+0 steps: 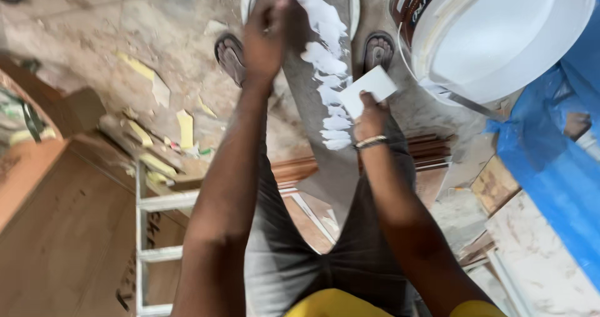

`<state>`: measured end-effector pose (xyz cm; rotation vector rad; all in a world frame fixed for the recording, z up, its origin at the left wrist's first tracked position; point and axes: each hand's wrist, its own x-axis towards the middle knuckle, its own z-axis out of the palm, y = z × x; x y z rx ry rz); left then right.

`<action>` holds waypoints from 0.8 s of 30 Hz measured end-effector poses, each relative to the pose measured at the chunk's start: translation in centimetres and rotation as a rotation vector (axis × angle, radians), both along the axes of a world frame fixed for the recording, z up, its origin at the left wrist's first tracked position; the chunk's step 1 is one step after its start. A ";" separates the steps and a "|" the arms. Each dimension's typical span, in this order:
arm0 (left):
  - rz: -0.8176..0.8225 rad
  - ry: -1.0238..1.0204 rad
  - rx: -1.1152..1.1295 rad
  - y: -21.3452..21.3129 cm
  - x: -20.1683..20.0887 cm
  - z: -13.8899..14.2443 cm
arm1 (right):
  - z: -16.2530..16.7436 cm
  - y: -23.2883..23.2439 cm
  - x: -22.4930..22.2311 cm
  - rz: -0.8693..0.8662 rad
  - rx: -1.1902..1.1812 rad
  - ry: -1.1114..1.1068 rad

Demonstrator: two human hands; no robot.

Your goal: The person applies white adhesive to a long grey wood-like plank using a putty knife and then spreads it using a rectangular scraper.

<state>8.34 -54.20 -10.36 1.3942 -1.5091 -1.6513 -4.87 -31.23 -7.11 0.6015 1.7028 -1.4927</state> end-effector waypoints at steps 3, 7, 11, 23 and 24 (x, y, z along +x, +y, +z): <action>0.031 -0.122 0.216 -3.1 8.2 0.1 | -2.8 -4.3 4.8 -0.135 0.513 -0.103; 0.000 0.067 0.334 -5.7 12.0 -0.3 | -4.6 -10.5 6.4 -0.159 0.704 0.002; -0.043 0.151 0.305 -7.4 7.8 -2.6 | -5.6 -14.4 5.2 -0.290 0.752 0.007; 0.195 0.417 0.555 -6.4 2.6 -5.2 | -8.8 -24.4 2.0 0.238 0.421 0.169; 0.213 0.449 0.583 -6.4 2.4 -5.3 | -9.5 -24.9 1.6 0.255 0.404 0.161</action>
